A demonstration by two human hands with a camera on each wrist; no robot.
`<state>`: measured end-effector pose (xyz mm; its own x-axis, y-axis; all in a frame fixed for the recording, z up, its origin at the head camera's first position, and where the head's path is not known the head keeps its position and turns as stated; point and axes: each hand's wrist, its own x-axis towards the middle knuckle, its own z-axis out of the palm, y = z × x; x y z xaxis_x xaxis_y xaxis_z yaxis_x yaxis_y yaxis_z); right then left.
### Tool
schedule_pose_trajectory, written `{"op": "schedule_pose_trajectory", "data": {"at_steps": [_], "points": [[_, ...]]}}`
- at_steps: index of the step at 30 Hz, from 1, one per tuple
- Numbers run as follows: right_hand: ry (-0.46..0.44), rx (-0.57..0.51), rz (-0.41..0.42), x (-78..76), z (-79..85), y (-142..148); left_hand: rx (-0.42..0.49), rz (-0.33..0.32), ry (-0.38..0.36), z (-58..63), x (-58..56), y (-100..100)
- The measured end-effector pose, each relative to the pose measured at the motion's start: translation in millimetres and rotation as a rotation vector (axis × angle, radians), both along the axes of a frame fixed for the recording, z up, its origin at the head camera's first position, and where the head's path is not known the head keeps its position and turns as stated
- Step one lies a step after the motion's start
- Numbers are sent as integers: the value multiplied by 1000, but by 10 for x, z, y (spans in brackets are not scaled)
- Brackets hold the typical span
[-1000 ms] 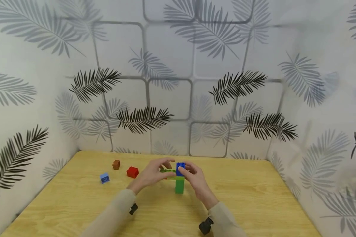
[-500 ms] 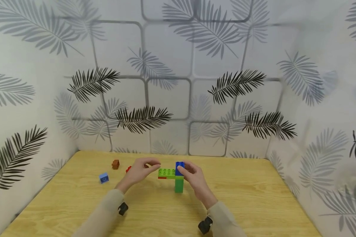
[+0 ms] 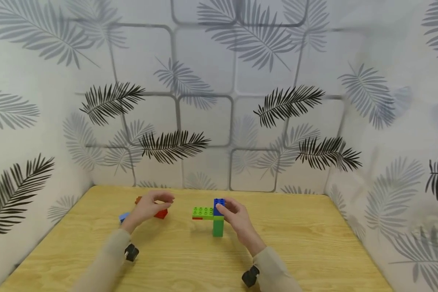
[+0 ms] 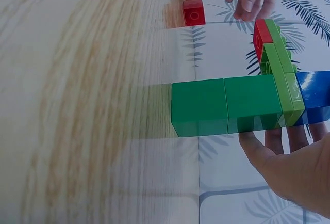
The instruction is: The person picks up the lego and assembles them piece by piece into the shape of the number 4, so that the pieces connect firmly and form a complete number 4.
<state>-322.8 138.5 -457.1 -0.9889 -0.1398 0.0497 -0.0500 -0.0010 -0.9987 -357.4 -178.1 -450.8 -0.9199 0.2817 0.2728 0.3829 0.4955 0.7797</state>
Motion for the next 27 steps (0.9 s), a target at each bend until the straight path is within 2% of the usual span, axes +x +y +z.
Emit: {"op": "schedule_pose_trajectory", "data": {"at_steps": [5, 15, 23, 27], "points": [[6, 11, -4, 10, -6, 3, 8, 12, -35, -44, -25, -154], [-7, 18, -11, 10, 9, 2, -48, 82, -98, -63, -69, -287], [-10, 0, 8, 1, 12, 21, -98, -3, -132, -128, -113, -350], [-13, 2, 13, -5, 15, 17, -120, -11, -162, -139, -113, -340]]}}
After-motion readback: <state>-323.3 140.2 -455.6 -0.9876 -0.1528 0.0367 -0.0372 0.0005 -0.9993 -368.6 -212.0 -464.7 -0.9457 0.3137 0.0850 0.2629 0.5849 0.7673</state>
